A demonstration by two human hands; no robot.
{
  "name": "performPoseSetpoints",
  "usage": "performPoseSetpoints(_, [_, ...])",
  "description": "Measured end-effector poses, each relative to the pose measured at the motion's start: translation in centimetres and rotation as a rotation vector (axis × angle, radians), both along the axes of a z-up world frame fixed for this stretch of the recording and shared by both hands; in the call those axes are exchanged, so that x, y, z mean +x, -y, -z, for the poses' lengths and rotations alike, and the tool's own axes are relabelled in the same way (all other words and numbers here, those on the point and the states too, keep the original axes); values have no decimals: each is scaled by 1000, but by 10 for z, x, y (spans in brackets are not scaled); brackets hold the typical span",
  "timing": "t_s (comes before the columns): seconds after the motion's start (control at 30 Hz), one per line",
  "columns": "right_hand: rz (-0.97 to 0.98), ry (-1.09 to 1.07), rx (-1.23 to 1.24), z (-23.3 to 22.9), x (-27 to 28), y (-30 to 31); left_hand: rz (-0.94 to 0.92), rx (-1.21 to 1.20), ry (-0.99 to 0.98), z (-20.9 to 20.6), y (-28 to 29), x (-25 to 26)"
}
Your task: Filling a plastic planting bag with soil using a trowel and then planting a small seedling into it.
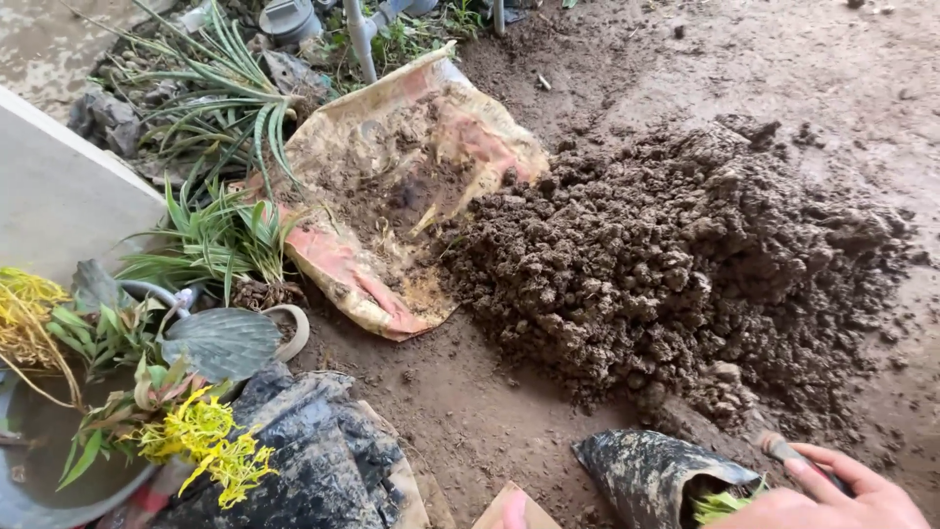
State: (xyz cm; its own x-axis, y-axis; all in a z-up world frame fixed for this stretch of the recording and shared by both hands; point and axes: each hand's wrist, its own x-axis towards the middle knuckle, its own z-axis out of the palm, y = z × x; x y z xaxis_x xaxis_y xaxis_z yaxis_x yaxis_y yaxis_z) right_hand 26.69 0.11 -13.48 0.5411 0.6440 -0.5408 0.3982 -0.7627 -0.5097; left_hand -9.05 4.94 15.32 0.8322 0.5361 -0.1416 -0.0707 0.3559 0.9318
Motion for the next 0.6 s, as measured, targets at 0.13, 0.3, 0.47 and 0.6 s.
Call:
performPoseSetpoints(0.13, [-165, -1877, 314, 50, 110, 18, 19, -65, 82, 35, 5, 17])
performPoseSetpoints(0.3, [81, -187, 338, -52, 0, 44, -560, 21, -68, 94, -13, 33])
performPoseSetpoints(0.47, [120, -173, 323, -81, -22, 59, -429, 149, -880, 95, -26, 11])
performPoseSetpoints(0.6, [91, -73, 393, -95, -41, 67, 209, 361, -1045, 65, -11, 20])
